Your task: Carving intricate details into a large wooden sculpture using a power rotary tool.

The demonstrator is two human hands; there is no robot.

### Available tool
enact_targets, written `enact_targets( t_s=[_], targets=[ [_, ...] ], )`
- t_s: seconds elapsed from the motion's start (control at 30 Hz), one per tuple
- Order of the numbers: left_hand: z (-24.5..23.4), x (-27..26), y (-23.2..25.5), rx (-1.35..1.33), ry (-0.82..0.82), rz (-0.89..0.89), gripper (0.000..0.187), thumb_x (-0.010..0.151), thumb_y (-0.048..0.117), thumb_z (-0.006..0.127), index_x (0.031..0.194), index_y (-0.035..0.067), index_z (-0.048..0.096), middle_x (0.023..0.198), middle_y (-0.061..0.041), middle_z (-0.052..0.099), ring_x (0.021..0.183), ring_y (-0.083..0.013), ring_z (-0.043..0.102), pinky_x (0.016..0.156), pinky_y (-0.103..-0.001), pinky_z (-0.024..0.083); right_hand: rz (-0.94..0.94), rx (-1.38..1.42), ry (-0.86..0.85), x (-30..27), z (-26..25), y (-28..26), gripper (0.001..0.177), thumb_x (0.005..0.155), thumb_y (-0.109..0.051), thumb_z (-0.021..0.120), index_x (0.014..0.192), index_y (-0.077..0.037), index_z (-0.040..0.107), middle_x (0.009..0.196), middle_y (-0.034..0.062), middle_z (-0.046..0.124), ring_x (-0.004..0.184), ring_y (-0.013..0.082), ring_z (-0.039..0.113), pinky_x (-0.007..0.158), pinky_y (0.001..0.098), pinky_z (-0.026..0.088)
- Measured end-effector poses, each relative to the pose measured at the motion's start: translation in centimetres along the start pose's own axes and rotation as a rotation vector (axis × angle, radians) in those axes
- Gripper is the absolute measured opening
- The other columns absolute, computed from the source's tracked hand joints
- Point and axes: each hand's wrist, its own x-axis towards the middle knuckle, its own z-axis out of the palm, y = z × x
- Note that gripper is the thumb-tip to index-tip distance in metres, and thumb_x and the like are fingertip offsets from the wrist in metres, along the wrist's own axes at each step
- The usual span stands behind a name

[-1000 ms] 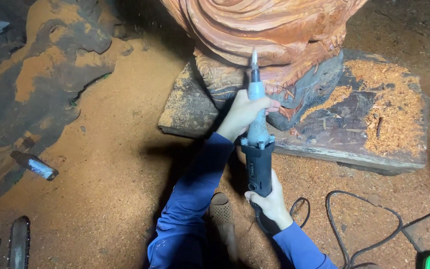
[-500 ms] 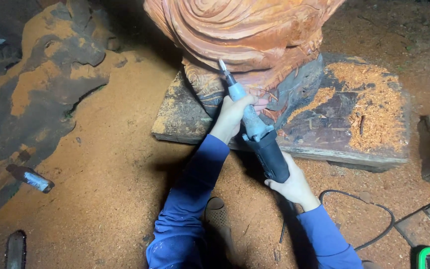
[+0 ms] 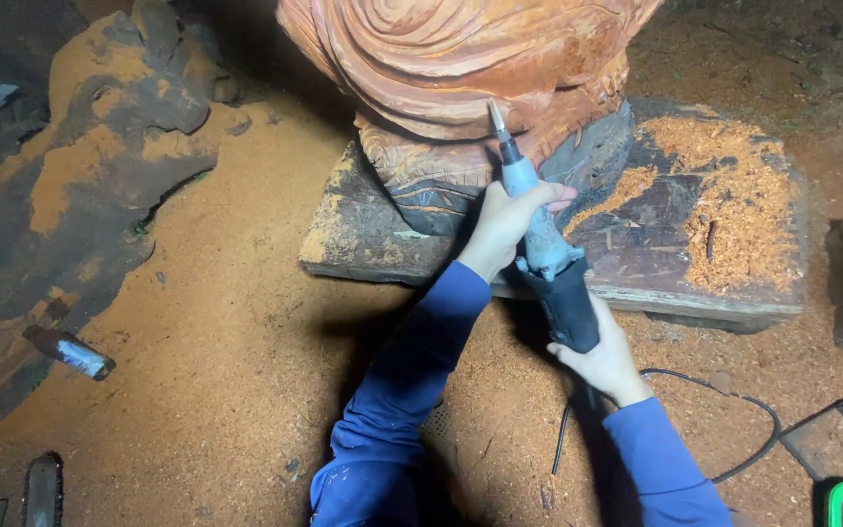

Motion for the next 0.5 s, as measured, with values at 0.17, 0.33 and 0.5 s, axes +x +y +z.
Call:
enact_targets(
  t_s=[0.17, 0.33, 0.5],
  targets=[
    [-1.2, 0.9, -0.9, -0.366, -0.07, 0.075, 0.025, 0.074, 0.005, 0.086, 0.091, -0.005, 0.069, 0.089, -0.021, 0.075, 0.091, -0.027, 0.075, 0.082, -0.041, 0.061, 0.027, -0.304, -0.129, 3.7, -7.6, -3.0, 0.106, 0.053, -0.019, 0.093, 0.15, -0.032, 0.052, 0.124, 0.0219, 0.071, 0.118, 0.0447, 0.066, 0.102, 0.0572, 0.05],
    [-0.7, 2.2, -1.2, -0.419, -0.088, 0.117, 0.021, 0.077, 0.003, 0.084, 0.094, 0.0, 0.072, 0.096, -0.019, 0.077, 0.096, -0.0238, 0.074, 0.09, -0.041, 0.058, 0.039, -0.386, -0.185, 4.6, -9.5, -4.8, 0.105, 0.055, -0.02, 0.092, 0.151, -0.037, 0.052, 0.127, 0.0213, 0.071, 0.119, 0.0454, 0.066, 0.102, 0.0571, 0.05],
    [0.4, 2.3, -1.5, -0.242, 0.003, 0.131, 0.027, 0.071, 0.013, 0.091, 0.086, 0.001, 0.072, 0.092, -0.016, 0.075, 0.092, -0.0215, 0.073, 0.087, -0.037, 0.059, -0.109, -0.123, -0.16, 5.1, -8.8, -1.0, 0.107, 0.048, -0.008, 0.093, 0.148, -0.023, 0.058, 0.129, 0.0207, 0.068, 0.121, 0.039, 0.064, 0.103, 0.0558, 0.047]
  ],
)
